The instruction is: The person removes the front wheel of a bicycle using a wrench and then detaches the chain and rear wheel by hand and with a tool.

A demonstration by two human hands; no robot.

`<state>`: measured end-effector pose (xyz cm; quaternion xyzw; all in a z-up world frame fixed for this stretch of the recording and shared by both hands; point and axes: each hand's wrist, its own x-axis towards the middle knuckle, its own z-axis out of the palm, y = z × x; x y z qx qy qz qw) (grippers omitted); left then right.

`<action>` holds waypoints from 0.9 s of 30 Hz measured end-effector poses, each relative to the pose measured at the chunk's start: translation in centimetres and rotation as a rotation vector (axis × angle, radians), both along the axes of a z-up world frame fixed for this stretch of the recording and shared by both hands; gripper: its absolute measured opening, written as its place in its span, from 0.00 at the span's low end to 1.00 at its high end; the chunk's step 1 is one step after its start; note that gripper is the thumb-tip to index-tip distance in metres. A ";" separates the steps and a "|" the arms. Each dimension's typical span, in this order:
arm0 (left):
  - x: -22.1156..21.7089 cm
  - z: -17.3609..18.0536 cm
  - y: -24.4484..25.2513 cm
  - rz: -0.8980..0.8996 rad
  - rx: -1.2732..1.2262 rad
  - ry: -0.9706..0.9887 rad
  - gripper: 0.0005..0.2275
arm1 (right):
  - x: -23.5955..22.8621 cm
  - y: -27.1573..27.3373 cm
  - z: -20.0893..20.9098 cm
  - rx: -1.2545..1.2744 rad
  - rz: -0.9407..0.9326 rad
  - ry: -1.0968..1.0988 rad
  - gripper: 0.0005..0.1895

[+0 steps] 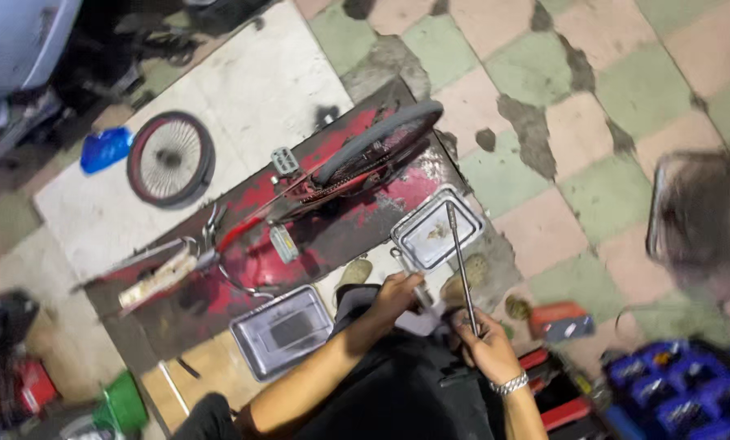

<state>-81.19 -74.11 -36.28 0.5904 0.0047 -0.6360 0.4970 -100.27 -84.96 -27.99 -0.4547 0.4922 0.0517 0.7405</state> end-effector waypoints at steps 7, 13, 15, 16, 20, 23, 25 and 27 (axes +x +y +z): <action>-5.0 3.2 -3.2 0.192 0.261 -0.005 0.17 | -2.7 -10.7 0.5 -0.053 0.603 0.147 0.17; -4.8 4.4 -3.4 0.557 0.177 0.212 0.13 | 0.3 -13.5 -1.5 -0.073 0.726 0.134 0.16; -5.3 4.3 -3.6 0.616 0.139 0.189 0.13 | 1.4 -14.2 -2.4 -0.190 0.755 -0.079 0.18; -4.2 3.5 -4.5 0.624 0.117 0.138 0.12 | 2.8 -15.2 -3.3 -0.225 0.738 -0.277 0.19; -7.1 1.0 -6.5 0.713 0.338 0.047 0.08 | 3.8 -17.5 -5.1 -0.064 0.853 -0.103 0.19; -8.1 -1.4 -9.0 0.961 0.158 0.289 0.12 | 6.9 -20.0 -5.6 -0.115 1.135 0.042 0.16; -9.3 -2.3 -11.9 1.090 0.129 0.357 0.12 | 8.8 -22.5 -5.4 -0.007 1.127 0.139 0.18; -9.6 -1.9 -14.0 1.261 0.202 0.385 0.12 | 12.5 -24.0 -4.4 0.084 1.261 0.144 0.21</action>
